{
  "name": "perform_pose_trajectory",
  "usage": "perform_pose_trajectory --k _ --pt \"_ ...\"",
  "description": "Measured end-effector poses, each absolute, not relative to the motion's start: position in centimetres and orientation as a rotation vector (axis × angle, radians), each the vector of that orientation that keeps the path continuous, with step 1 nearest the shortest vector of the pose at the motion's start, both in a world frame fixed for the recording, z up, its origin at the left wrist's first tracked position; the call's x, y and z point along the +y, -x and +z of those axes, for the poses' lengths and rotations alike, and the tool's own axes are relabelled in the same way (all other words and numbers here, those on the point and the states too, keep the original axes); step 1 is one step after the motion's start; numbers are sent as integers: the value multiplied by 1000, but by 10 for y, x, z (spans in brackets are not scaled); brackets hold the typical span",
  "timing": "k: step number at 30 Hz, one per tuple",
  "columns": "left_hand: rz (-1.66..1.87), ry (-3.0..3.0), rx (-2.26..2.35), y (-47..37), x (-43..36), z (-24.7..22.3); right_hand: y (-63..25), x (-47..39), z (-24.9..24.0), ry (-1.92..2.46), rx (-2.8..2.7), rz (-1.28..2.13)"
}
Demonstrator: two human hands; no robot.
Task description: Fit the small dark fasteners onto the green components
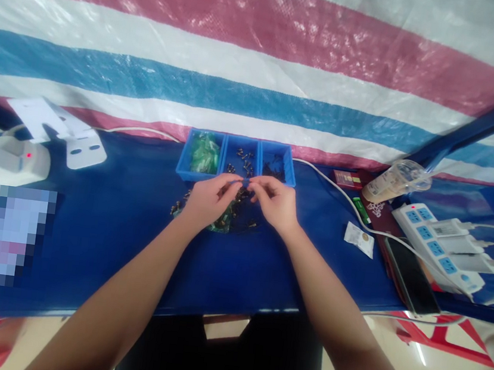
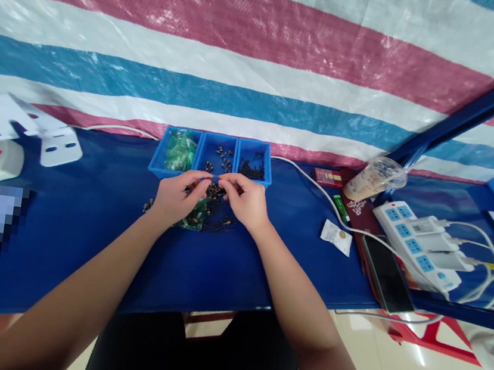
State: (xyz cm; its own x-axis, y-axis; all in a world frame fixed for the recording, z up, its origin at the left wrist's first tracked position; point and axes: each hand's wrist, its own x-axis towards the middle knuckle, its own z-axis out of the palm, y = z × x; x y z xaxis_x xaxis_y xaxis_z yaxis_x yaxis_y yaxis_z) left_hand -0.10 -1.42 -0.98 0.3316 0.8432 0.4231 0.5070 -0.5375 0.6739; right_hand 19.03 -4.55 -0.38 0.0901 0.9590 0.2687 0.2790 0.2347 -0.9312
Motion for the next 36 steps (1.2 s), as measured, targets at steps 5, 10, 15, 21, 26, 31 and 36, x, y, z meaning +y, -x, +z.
perform_pose_trajectory --k 5,10,15,21,26,31,36 --pt "1063 -2167 1177 0 -15 -8 -189 -46 -3 1244 -1415 819" --pt "1084 -2159 1188 -1 -16 -8 -189 -47 -3 1234 -1409 836" --pt "1081 -2181 1188 0 -14 -8 -190 -47 -4 1258 -1483 780" --pt "1087 -2162 1191 0 -14 -8 -190 -48 -6 1271 -1528 654" --pt "1058 -2150 1183 0 -15 -7 -190 -49 -3 1294 -1533 586" --pt "1086 -2161 1197 0 -14 -9 -190 -50 -1 1266 -1529 667" --pt "1099 -2151 1176 0 -16 -8 -190 -50 -3 1246 -1554 666"
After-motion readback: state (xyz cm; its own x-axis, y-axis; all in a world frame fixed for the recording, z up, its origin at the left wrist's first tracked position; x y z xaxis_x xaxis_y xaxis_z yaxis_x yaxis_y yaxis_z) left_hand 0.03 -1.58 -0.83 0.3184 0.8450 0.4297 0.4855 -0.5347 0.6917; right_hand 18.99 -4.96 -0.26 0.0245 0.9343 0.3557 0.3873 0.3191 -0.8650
